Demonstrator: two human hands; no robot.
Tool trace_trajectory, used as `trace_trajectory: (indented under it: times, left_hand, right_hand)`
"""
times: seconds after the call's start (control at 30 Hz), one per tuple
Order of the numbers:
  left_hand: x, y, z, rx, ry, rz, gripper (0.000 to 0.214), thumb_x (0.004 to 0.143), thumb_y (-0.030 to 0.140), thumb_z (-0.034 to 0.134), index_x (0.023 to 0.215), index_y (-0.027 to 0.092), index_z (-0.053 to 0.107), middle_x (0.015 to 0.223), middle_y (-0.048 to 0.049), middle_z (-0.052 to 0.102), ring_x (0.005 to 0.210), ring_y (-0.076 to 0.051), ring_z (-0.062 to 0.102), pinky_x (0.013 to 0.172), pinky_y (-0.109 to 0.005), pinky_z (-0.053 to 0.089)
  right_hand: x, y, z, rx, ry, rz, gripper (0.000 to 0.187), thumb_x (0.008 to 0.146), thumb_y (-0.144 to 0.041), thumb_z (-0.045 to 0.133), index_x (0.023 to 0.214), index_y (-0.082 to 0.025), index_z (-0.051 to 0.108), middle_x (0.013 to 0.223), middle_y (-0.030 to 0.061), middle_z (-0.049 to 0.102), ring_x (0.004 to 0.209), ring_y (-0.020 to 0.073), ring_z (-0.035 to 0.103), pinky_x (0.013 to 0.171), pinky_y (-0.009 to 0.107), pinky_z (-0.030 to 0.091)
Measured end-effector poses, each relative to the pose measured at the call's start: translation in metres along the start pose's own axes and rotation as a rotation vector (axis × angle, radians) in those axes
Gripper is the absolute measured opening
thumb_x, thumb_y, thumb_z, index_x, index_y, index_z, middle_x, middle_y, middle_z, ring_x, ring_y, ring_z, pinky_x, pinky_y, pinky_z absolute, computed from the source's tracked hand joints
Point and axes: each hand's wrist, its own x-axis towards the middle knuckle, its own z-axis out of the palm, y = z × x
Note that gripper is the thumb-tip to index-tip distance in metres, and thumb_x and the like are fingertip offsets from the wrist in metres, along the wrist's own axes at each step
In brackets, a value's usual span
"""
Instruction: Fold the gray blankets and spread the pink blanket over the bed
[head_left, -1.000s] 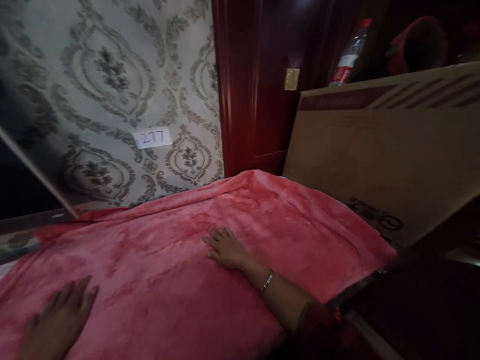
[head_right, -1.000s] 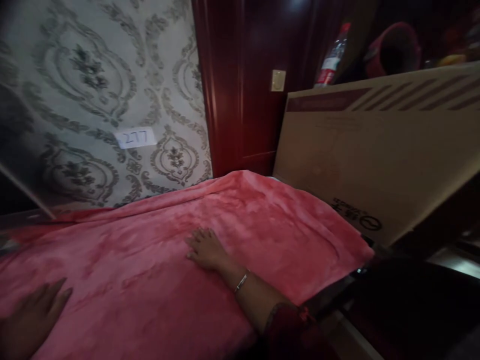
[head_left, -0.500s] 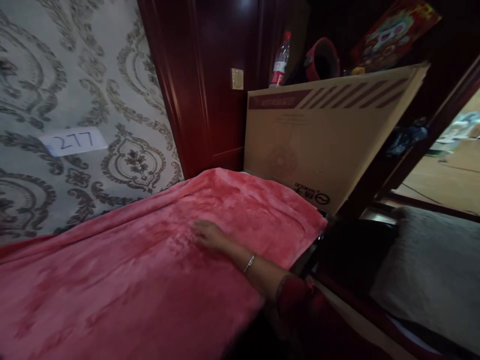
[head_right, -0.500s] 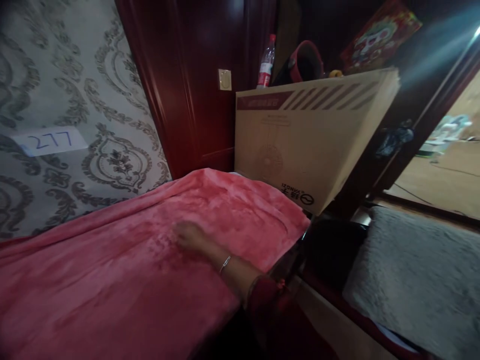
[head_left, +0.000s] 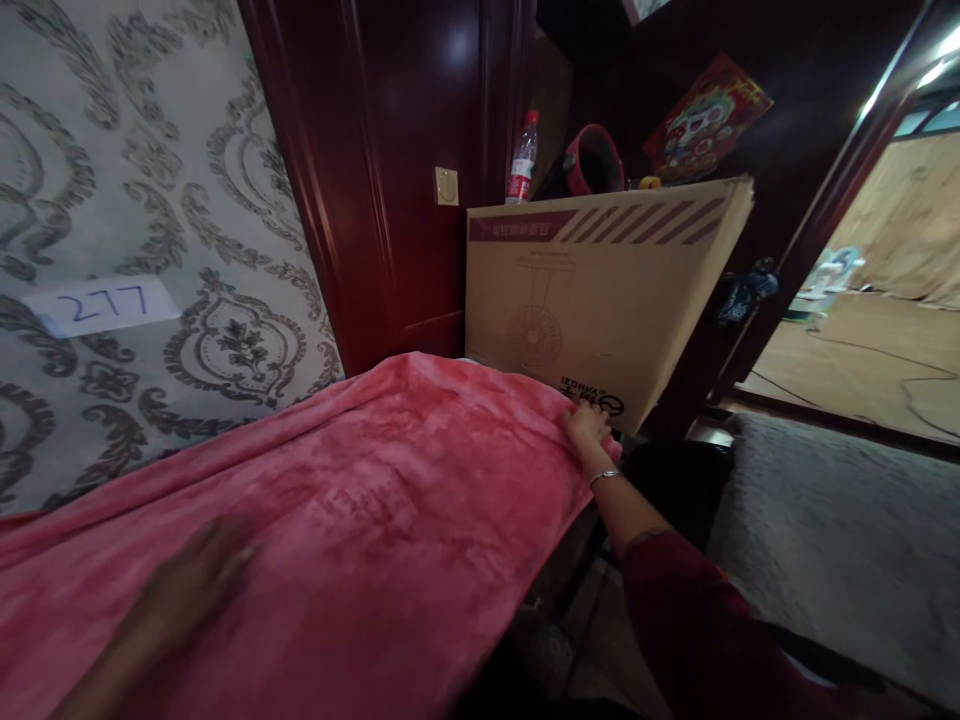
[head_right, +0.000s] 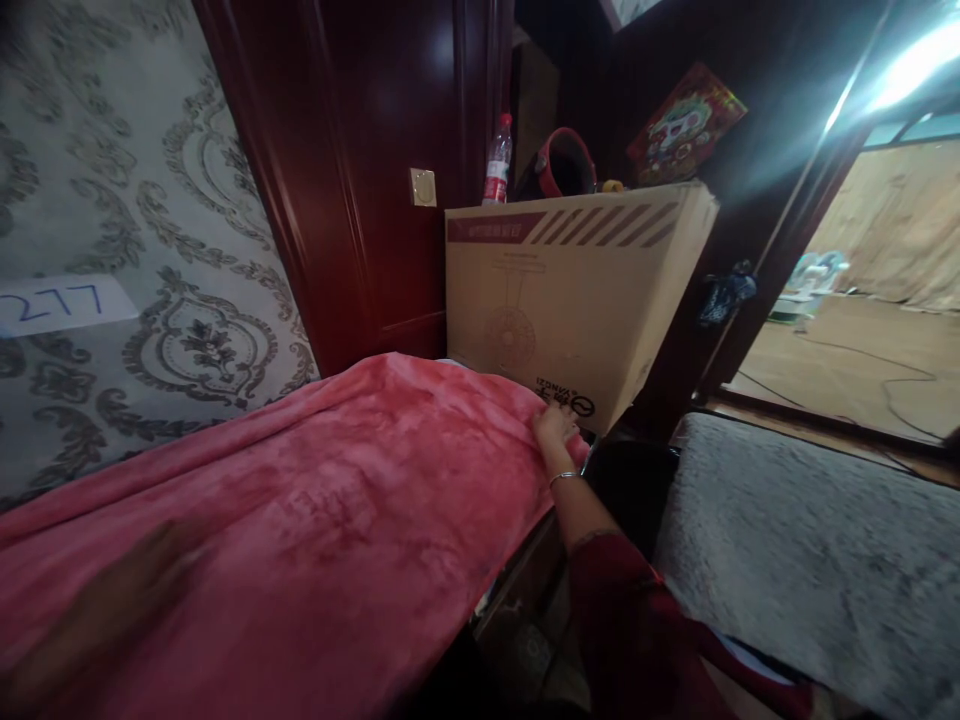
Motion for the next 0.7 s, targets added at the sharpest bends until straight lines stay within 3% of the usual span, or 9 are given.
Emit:
trace_trajectory:
  times: [0.13,0.23,0.3,0.4,0.57,0.63,0.7]
  left_hand:
    - [0.032,0.044,0.054,-0.225,-0.068,0.149,0.059,0.08,0.056,0.042,0.117,0.02,0.069,0.134,-0.0104,0.068,0.134,-0.031,0.055,0.113,-0.048,0.045]
    - [0.032,0.07,0.089,-0.322,-0.023,0.135,0.062,0.085,0.055,0.038,0.124,0.016,0.068,0.14,-0.014,0.063,0.132,-0.029,0.058,0.112,-0.047,0.046]
    - [0.025,0.074,0.103,-0.335,0.011,0.138,0.063,0.088,0.054,0.036,0.124,0.014,0.069,0.138,-0.0151,0.065,0.132,-0.029,0.058,0.113,-0.048,0.045]
    - [0.016,0.069,0.11,-0.334,0.041,0.165,0.06,0.088,0.053,0.038,0.122,0.015,0.071,0.135,-0.0142,0.066,0.132,-0.03,0.057,0.115,-0.049,0.043]
    - [0.018,0.069,0.104,-0.352,0.053,0.16,0.052,0.088,0.048,0.042,0.115,0.017,0.074,0.13,-0.0124,0.07,0.127,-0.029,0.062,0.112,-0.049,0.047]
    - [0.02,0.072,0.101,-0.353,0.04,0.166,0.05,0.088,0.048,0.043,0.111,0.018,0.075,0.129,-0.0116,0.07,0.125,-0.029,0.063,0.111,-0.049,0.047]
    - [0.021,0.074,0.097,-0.349,0.035,0.165,0.051,0.087,0.048,0.043,0.111,0.017,0.076,0.129,-0.0122,0.07,0.125,-0.03,0.063,0.111,-0.049,0.048]
  right_hand:
    - [0.005,0.007,0.006,-0.05,-0.032,0.029,0.033,0.092,-0.021,0.05,0.114,-0.008,0.072,0.116,0.0242,0.065,0.12,0.0361,0.058,0.096,0.049,0.047]
    - [0.003,0.007,0.009,-0.066,-0.013,0.012,0.038,0.093,-0.024,0.049,0.122,-0.009,0.068,0.125,0.0239,0.062,0.125,0.0353,0.055,0.098,0.048,0.046]
    - [0.0,0.006,0.009,-0.073,-0.008,0.002,0.041,0.092,-0.028,0.053,0.126,-0.008,0.065,0.131,0.024,0.059,0.128,0.0374,0.051,0.1,0.05,0.045]
    - [-0.003,0.004,0.005,-0.075,-0.024,0.001,0.037,0.092,-0.022,0.05,0.119,-0.006,0.068,0.126,0.0254,0.062,0.123,0.0395,0.054,0.098,0.054,0.045]
    - [-0.004,-0.017,-0.018,-0.037,0.031,-0.1,0.038,0.093,-0.015,0.04,0.115,-0.003,0.068,0.127,0.0283,0.059,0.124,0.0386,0.052,0.099,0.051,0.043]
    - [-0.02,-0.035,-0.027,0.001,0.035,-0.184,0.037,0.094,-0.017,0.039,0.116,-0.006,0.067,0.122,0.0248,0.062,0.117,0.0335,0.056,0.097,0.044,0.045]
    - [-0.056,-0.053,-0.03,0.057,-0.006,-0.312,0.034,0.096,-0.021,0.04,0.113,-0.014,0.068,0.109,0.0154,0.069,0.102,0.026,0.063,0.09,0.036,0.048]
